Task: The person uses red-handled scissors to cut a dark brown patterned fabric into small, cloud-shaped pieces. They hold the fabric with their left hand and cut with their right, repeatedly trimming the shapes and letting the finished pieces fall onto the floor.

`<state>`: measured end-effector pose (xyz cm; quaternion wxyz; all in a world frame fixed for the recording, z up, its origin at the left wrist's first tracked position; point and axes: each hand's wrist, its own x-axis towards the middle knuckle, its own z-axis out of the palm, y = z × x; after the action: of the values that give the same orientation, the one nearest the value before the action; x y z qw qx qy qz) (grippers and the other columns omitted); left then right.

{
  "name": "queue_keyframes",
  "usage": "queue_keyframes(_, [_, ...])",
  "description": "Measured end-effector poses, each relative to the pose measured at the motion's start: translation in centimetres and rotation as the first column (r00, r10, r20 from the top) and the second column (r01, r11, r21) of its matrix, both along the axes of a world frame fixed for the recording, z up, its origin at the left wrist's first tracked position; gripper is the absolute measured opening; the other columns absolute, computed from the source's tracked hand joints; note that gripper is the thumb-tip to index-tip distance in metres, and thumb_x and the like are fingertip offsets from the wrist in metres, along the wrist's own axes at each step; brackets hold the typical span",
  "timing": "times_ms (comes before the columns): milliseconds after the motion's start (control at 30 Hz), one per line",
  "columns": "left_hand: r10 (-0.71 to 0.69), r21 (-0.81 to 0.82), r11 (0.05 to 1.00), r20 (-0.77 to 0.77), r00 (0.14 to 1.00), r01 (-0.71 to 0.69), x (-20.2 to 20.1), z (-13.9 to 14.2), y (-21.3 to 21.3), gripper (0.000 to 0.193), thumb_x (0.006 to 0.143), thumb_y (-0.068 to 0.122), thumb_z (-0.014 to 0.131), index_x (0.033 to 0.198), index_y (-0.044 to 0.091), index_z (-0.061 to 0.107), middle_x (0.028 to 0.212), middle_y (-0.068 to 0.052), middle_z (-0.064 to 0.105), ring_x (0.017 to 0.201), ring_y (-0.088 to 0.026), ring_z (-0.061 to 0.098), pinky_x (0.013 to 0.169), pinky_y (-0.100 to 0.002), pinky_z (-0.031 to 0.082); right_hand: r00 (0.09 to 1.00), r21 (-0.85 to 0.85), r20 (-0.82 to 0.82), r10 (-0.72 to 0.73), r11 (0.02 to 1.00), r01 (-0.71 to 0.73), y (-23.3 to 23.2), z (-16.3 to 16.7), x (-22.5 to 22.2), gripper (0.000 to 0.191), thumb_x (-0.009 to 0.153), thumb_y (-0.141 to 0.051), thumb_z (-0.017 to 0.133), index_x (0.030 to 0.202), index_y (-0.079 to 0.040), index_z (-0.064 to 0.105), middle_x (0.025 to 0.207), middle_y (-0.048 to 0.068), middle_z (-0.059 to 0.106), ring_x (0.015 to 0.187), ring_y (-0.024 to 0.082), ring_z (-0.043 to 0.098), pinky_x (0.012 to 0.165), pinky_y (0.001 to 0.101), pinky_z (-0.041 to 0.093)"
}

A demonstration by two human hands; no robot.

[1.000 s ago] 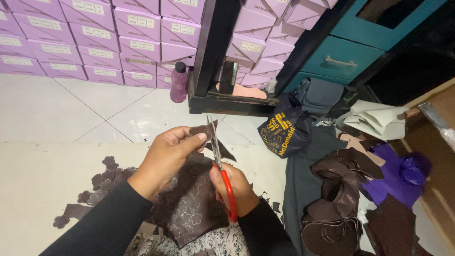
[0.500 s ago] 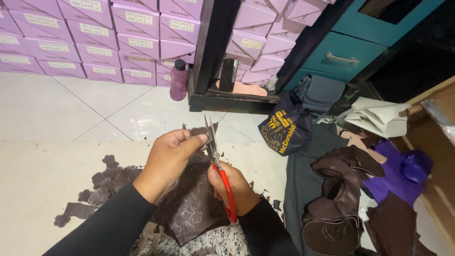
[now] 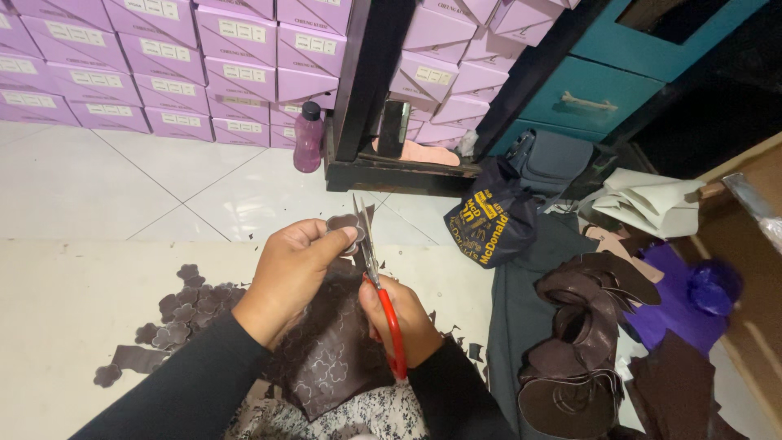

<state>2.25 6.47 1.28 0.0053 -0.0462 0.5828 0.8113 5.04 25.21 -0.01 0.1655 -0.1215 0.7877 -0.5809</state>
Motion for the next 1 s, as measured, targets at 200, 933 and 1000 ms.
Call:
queue_keyframes(200, [-0.026, -0.052, 0.998, -0.029, 0.999, 0.025, -0.3, 0.5, -0.6, 0.022, 0.095, 0.016, 0.074, 0.079, 0.002, 0.069, 0.071, 0.001, 0.060, 0.062, -0.005, 0.046, 0.055, -0.023, 0.037, 1.000, -0.067, 0.030, 0.010, 0.998, -0.008, 0.2, 0.0, 0.2, 0.050, 0.100, -0.055, 0.052, 0.084, -0.008, 0.055, 0.056, -0.002, 0.048, 0.047, 0.008, 0.045, 0.044, 0.0245, 0.037])
queue_keyframes(933, [-0.215, -0.166, 0.960, 0.072, 0.974, 0.224, -0.4, 2.1, -3.8, 0.016, 0.085, 0.010, 0.070, 0.094, -0.002, 0.076, 0.082, -0.005, 0.076, 0.070, -0.010, 0.067, 0.066, -0.025, 0.053, 0.982, -0.045, 0.076, 0.173, 0.984, -0.170, 0.9, 0.4, 0.2, 0.040, 0.098, -0.049, 0.060, 0.090, -0.010, 0.056, 0.069, -0.008, 0.044, 0.061, 0.004, 0.041, 0.052, 0.0235, 0.033])
queue_keyframes(1000, [-0.218, -0.181, 0.956, 0.076, 0.973, 0.229, -0.4, 2.2, -3.9, 0.016, 0.085, 0.011, 0.070, 0.093, -0.002, 0.077, 0.082, -0.006, 0.076, 0.069, -0.011, 0.066, 0.065, -0.026, 0.053, 0.982, -0.037, 0.080, 0.170, 0.985, -0.168, 1.0, 0.4, 0.1, 0.042, 0.098, -0.050, 0.059, 0.087, -0.010, 0.055, 0.067, -0.008, 0.043, 0.059, 0.004, 0.039, 0.050, 0.0238, 0.032])
